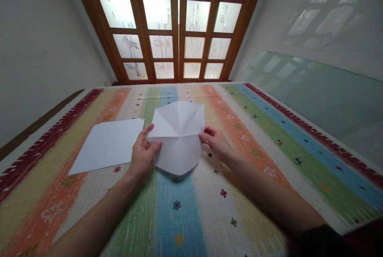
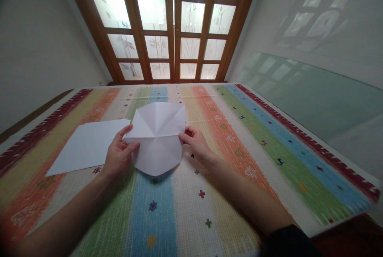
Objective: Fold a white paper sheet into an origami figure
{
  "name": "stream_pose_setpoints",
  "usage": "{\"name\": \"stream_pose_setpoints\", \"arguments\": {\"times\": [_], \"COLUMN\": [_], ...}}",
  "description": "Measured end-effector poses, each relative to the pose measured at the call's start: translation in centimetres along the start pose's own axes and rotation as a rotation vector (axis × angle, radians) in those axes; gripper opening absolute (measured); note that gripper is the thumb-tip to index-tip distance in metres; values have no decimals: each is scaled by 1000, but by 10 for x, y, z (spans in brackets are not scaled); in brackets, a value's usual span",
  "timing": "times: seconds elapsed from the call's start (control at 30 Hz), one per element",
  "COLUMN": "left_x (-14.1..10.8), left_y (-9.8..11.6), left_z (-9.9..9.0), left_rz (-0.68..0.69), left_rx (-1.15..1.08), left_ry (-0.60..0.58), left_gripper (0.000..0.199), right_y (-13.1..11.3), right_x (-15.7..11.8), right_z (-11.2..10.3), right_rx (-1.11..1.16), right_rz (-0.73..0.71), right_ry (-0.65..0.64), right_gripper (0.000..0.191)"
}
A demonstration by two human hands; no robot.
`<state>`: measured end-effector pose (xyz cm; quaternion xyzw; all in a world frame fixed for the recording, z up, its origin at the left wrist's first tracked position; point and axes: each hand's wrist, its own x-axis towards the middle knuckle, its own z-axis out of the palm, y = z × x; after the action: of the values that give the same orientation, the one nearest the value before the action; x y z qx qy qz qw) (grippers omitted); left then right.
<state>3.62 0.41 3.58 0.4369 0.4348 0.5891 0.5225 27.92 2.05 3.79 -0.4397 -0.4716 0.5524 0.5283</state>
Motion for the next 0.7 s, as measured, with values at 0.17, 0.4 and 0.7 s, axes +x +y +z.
{"name": "stream_pose_setpoints", "arguments": {"times": [0.17,0.4,0.7], "left_x": [8,-3,-15], "left_y": [7,25,25], "left_z": [-11,-12,-2], "left_rz": [294,851,975], "left_rx": [216,565,615], "left_ry": [70,60,202], "left_gripper": [82,23,31], "right_y": [-14,-24,-23], "right_x": [7,-7,-15], "right_z": [-18,-17,-17], "right_rx": [-176,-544,-803], "right_rz": [-326,-802,-1199], "right_ry": [46,209,263], "right_gripper": [17,17,16]}}
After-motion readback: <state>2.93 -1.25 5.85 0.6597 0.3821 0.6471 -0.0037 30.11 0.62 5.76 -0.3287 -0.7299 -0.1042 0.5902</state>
